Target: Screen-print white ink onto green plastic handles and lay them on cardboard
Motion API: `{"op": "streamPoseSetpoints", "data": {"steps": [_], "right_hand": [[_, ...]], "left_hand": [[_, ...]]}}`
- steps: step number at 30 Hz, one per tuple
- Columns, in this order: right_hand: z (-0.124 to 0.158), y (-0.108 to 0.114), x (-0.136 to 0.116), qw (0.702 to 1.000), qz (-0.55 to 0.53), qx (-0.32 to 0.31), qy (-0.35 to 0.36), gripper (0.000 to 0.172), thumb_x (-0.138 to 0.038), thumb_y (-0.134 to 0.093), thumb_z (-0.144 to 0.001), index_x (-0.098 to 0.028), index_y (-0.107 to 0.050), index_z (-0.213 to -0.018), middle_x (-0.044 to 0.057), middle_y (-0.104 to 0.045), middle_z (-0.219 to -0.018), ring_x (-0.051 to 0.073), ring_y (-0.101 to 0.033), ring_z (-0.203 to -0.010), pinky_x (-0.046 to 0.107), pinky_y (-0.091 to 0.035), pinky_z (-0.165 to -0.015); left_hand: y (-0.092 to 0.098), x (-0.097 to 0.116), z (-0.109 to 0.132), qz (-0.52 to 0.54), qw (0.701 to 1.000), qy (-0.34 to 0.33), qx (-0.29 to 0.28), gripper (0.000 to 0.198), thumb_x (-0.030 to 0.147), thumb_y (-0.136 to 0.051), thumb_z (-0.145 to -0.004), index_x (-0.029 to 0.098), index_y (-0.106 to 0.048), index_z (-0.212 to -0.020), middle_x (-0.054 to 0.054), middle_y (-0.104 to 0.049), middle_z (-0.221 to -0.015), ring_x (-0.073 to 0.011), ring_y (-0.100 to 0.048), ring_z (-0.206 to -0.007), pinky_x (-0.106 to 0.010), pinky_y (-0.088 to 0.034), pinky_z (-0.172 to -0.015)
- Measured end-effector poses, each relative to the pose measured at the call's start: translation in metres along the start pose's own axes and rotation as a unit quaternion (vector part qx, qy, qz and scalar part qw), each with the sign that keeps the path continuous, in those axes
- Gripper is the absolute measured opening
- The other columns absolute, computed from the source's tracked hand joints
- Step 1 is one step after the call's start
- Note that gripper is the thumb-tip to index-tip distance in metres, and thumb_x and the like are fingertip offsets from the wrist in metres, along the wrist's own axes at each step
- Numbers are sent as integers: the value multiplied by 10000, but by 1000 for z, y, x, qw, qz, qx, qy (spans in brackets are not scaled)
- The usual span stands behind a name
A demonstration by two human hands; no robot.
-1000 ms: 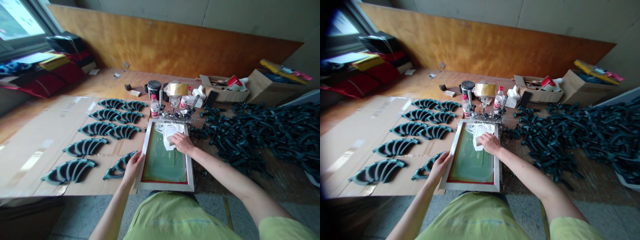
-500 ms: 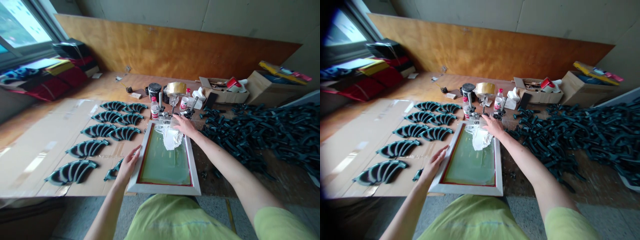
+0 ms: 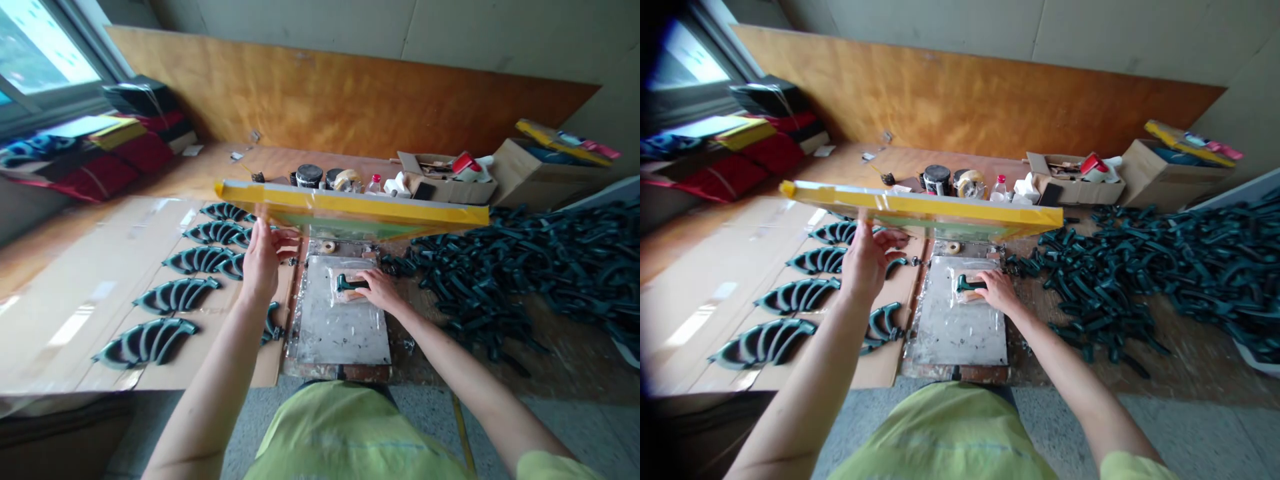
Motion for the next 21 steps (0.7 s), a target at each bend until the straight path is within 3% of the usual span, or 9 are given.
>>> {"op": "streamPoseSetpoints", "data": {"steps": [2,4,6,9,11,13,16,19,21], "right_hand": [[1,3,-13,1000,-8,-8,-3,145,-270,-666,-851,-201,-674,-977,65,-660,-996,209,-568,-1007,345,-444,-903],[7,13,-35,1000,-12,22,1,101,-276,-623,-882,-197,-672,-923,65,-635,-945,208,-544,-970,336,-433,-879],[20,19,-72,998,-1,53,44,131,-291,-580,-908,-196,-668,-920,72,-616,-908,219,-524,-944,346,-422,-862],[43,7,-133,981,8,32,193,201,-306,-498,-950,-210,-673,-971,66,-615,-876,217,-523,-925,361,-409,-883],[53,-4,-139,969,-10,14,246,234,-335,-485,-960,-232,-660,-1077,53,-637,-934,201,-538,-961,349,-406,-920],[52,-7,-100,984,-19,16,179,266,-337,-482,-964,-239,-638,-1156,50,-652,-1022,184,-556,-997,322,-420,-925],[53,3,21,996,46,3,-75,287,-211,-421,-971,-187,-649,-1145,86,-656,-1088,179,-590,-988,286,-456,-874],[72,15,135,940,169,-86,-285,311,-141,-443,-928,-143,-640,-1168,129,-643,-1137,191,-594,-1051,267,-451,-882],[81,20,176,924,187,-105,-316,325,-65,-427,-888,-88,-661,-1113,175,-642,-1124,219,-616,-1022,292,-469,-841]], "left_hand": [[3,-25,22,-8,999,46,14,461,597,-530,-839,224,-545,-1110,-25,-679,-813,-129,-647,-655,-220,-508,-550],[1,-67,59,-40,981,187,-39,524,611,-585,-799,182,-565,-1099,-69,-700,-838,-159,-666,-662,-235,-512,-523],[1,-110,102,-55,935,336,-97,573,629,-613,-769,156,-580,-1091,-122,-715,-907,-214,-699,-728,-274,-534,-523],[21,-143,141,-23,923,382,-46,492,615,-631,-759,170,-593,-965,-90,-712,-851,-235,-717,-786,-286,-553,-559],[50,-152,149,-28,932,362,4,422,585,-635,-764,179,-584,-867,-52,-697,-759,-231,-723,-764,-274,-547,-554],[92,-155,153,-63,938,335,63,371,557,-576,-810,188,-580,-846,-38,-699,-733,-229,-725,-739,-286,-549,-561],[167,-162,163,-113,925,314,180,328,486,-429,-897,199,-582,-851,-42,-710,-721,-225,-722,-689,-323,-566,-604],[225,-175,183,-148,884,341,284,336,378,-328,-929,178,-585,-842,-63,-691,-654,-208,-700,-603,-316,-564,-576],[243,-183,191,-180,855,368,317,358,349,-307,-924,148,-593,-849,-84,-676,-625,-197,-678,-552,-308,-563,-546]]}}
Point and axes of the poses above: each hand's wrist, its own z-axis away from the middle knuckle, its own y-axis out of the back of the hand, x = y × z, the point moved 6 cm from there along -z, towards the middle knuckle
